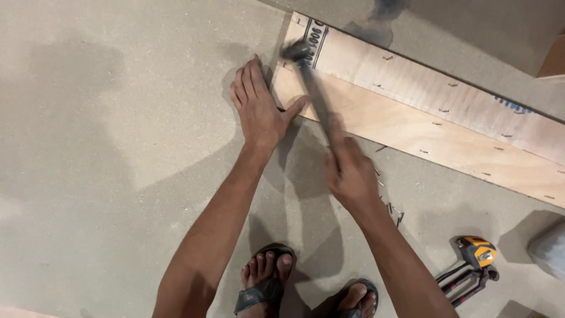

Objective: The person hammers several nails into a wooden board on the floor, using a hammer while holding each nail in place by hand.

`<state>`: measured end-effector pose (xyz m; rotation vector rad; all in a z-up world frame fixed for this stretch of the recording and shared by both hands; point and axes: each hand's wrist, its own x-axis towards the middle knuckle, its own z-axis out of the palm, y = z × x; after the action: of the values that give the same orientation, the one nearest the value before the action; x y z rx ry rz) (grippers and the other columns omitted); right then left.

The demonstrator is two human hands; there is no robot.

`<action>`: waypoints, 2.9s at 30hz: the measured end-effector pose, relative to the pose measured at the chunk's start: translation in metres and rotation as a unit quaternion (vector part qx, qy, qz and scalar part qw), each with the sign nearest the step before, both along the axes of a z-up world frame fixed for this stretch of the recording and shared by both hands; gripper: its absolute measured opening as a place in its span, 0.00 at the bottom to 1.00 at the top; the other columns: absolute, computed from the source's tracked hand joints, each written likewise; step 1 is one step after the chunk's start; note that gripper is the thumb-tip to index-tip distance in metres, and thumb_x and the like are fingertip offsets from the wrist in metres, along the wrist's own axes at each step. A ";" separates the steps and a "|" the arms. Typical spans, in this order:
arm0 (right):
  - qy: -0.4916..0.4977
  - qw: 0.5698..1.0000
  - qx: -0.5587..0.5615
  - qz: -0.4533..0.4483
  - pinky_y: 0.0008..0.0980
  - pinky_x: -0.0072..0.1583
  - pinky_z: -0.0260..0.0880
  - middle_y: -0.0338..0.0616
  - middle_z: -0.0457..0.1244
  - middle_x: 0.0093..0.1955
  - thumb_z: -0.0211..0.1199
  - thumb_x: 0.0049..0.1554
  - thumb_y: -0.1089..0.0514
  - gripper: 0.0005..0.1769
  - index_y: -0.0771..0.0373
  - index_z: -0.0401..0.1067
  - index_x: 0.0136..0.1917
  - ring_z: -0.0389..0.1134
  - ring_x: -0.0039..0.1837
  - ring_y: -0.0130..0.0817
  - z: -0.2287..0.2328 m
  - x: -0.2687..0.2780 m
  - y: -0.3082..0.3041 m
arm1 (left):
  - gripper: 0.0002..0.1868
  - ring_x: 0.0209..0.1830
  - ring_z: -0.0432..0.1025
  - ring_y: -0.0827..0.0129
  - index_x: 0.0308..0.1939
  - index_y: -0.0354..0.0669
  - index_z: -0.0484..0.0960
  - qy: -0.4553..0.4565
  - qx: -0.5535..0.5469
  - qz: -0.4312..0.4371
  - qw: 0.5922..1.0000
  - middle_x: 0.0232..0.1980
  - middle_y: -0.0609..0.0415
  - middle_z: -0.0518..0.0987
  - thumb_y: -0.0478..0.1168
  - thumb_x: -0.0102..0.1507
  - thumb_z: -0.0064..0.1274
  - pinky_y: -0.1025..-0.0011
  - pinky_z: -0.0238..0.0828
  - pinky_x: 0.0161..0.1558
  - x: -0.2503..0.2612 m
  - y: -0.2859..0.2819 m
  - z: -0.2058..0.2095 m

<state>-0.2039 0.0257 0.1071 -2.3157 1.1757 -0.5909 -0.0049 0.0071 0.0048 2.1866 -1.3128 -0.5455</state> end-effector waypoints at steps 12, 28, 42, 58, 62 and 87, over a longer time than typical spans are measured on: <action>-0.028 0.999 0.013 -0.033 0.38 0.45 0.72 0.53 0.68 0.49 0.60 0.67 0.65 0.43 0.46 0.42 0.86 0.70 0.42 0.38 -0.007 -0.003 0.006 | 0.65 0.79 0.44 0.43 0.76 0.28 0.49 -0.010 -0.036 -0.004 0.999 0.76 0.36 0.56 0.68 0.54 0.67 0.45 0.34 0.77 0.000 0.001 0.004; -0.205 0.862 0.359 -0.295 0.29 0.30 0.65 0.39 0.61 0.36 0.61 0.63 0.64 0.19 0.70 0.65 0.66 0.62 0.30 0.24 0.024 -0.130 0.024 | 0.65 0.77 0.45 0.40 0.74 0.25 0.57 -0.071 -0.077 -0.143 0.984 0.76 0.36 0.56 0.72 0.55 0.70 0.41 0.36 0.75 0.009 0.015 -0.016; -0.083 0.888 0.313 -0.326 0.26 0.35 0.64 0.39 0.64 0.34 0.68 0.61 0.57 0.12 0.69 0.73 0.50 0.64 0.33 0.23 -0.006 -0.233 0.004 | 0.46 0.80 0.45 0.42 0.79 0.47 0.60 -0.037 -0.078 -0.251 0.964 0.80 0.37 0.52 0.45 0.63 0.72 0.41 0.41 0.76 -0.082 0.051 0.001; -0.138 0.870 0.344 -0.325 0.23 0.37 0.66 0.36 0.66 0.37 0.71 0.58 0.58 0.13 0.66 0.73 0.52 0.65 0.34 0.21 -0.017 -0.246 0.000 | 0.16 0.61 0.65 0.55 0.48 0.37 0.84 -0.019 -0.102 -0.595 0.797 0.55 0.48 0.75 0.28 0.58 0.49 0.59 0.60 0.65 -0.235 0.062 0.032; -0.135 0.874 0.338 -0.320 0.22 0.37 0.67 0.35 0.67 0.38 0.71 0.59 0.58 0.13 0.65 0.73 0.53 0.66 0.35 0.19 -0.019 -0.249 0.000 | 0.14 0.59 0.66 0.57 0.49 0.34 0.83 0.006 -0.084 -0.578 0.812 0.55 0.48 0.75 0.29 0.61 0.49 0.59 0.61 0.63 -0.233 0.056 0.038; -0.180 0.854 0.387 -0.296 0.29 0.30 0.61 0.38 0.60 0.32 0.60 0.64 0.58 0.10 0.65 0.66 0.44 0.60 0.29 0.25 0.009 -0.136 0.029 | 0.08 0.38 0.72 0.72 0.51 0.35 0.85 0.295 -0.129 -0.053 0.945 0.41 0.52 0.81 0.31 0.68 0.57 0.75 0.71 0.43 -0.021 0.092 0.045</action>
<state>-0.3396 0.0545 0.1159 -1.1023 1.5620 -0.5701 -0.0254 0.0987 0.0496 1.5709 -1.0953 -0.9257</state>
